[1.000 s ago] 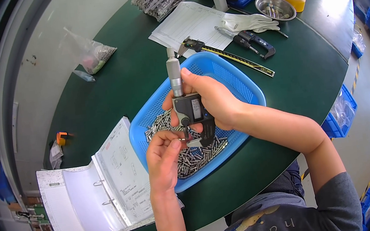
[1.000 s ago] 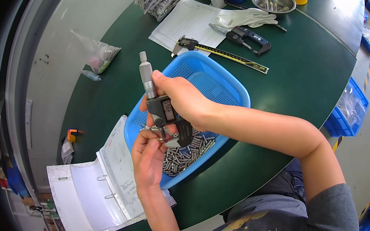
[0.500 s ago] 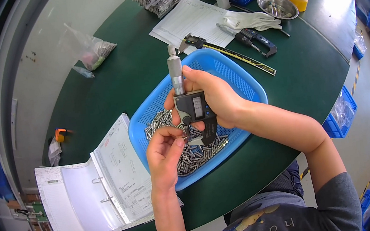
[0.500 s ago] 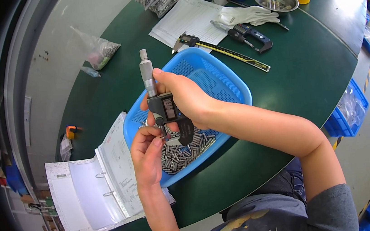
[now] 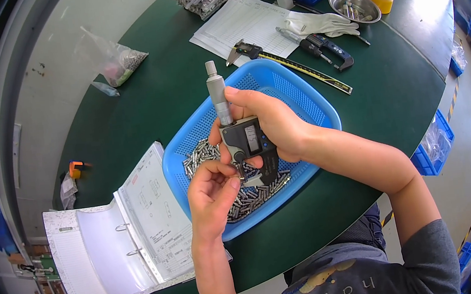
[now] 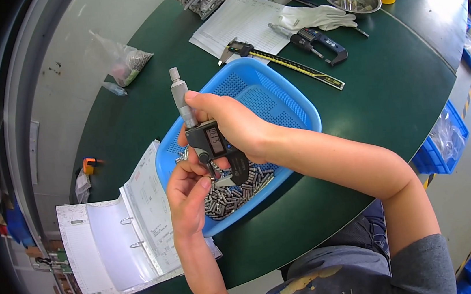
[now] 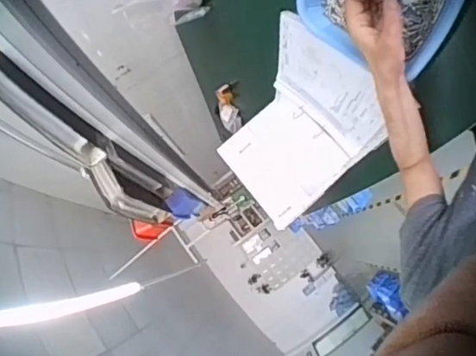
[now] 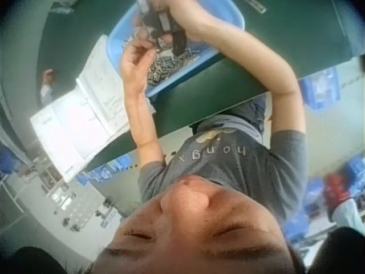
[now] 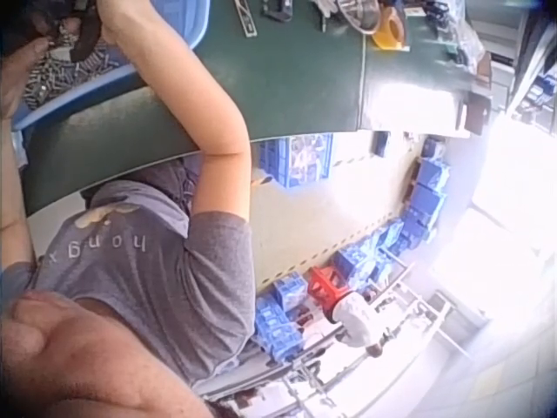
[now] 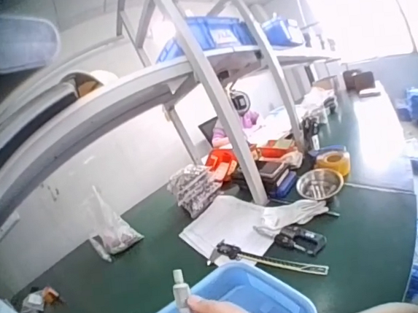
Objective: Performing quality control by measuring the dimensions of small metal parts using a digital micrometer and reference drawings in a binder.
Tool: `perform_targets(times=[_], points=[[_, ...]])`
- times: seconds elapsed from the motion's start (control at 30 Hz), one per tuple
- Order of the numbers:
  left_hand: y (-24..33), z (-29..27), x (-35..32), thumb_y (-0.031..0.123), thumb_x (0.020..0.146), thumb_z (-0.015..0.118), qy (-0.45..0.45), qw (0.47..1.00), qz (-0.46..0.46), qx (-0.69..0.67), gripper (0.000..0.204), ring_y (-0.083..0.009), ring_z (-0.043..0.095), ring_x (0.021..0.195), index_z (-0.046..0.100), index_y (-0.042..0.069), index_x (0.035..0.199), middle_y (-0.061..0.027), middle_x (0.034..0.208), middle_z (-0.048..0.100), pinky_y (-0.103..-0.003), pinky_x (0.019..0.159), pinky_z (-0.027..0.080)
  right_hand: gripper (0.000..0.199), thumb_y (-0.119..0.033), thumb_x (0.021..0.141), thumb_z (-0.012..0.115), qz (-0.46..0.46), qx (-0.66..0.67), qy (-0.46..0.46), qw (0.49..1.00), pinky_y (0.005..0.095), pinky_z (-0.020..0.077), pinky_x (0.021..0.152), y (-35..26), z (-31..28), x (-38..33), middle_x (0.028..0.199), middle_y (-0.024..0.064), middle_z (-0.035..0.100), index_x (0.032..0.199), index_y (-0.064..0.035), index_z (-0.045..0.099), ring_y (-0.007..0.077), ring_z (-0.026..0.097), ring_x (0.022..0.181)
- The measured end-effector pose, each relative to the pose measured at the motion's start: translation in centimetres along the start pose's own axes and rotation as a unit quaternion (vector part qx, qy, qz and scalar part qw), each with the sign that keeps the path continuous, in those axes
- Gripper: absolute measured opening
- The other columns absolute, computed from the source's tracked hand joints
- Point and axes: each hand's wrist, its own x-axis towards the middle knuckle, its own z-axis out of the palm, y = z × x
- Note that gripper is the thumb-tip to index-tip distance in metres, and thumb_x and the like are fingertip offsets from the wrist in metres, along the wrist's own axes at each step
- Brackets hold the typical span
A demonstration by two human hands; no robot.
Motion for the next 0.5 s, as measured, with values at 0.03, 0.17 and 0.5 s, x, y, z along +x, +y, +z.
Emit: perform_targets(times=[0.03, 0.17, 0.5], points=[[-0.1, 0.0, 0.0, -0.002, 0.075, 0.055, -0.002, 1.000, 0.001, 0.001, 0.013, -0.0081, 0.048, 0.077, 0.048, 0.001, 0.086, -0.0033, 0.083, 0.052, -0.021, 0.072, 0.039, 0.057, -0.045, 0.087, 0.023, -0.001, -0.010, -0.002, 1.000, 0.0224, 0.0371, 0.040, 0.0, -0.1, 0.0, 0.064, 0.0103, 0.057, 0.081, 0.0018, 0.055, 0.0132, 0.047, 0.046], [0.0, 0.0, 0.0, -0.001, 0.076, 0.055, -0.008, 1.000, -0.006, 0.007, 0.013, -0.0082, 0.048, 0.077, 0.048, 0.002, 0.085, -0.0030, 0.083, 0.052, -0.021, 0.072, 0.039, 0.055, -0.048, 0.085, 0.031, -0.013, -0.033, 0.001, 0.999, 0.0217, 0.0363, 0.039, -0.1, 0.0, 0.0, 0.063, 0.0100, 0.058, 0.080, 0.0015, 0.055, 0.0124, 0.046, 0.043], [-1.2, -0.9, 0.5, 0.011, 0.067, 0.064, 0.080, 0.811, 0.011, 0.580, 0.015, -0.0231, 0.051, 0.074, 0.057, 0.003, 0.078, -0.0087, 0.074, 0.050, -0.032, 0.064, 0.040, 0.055, -0.049, 0.085, 0.033, -0.062, -0.061, 0.060, 0.994, 0.0214, 0.0355, 0.037, 0.0, -0.1, 0.1, 0.062, 0.0103, 0.058, 0.080, 0.0015, 0.055, 0.0114, 0.046, 0.040]])
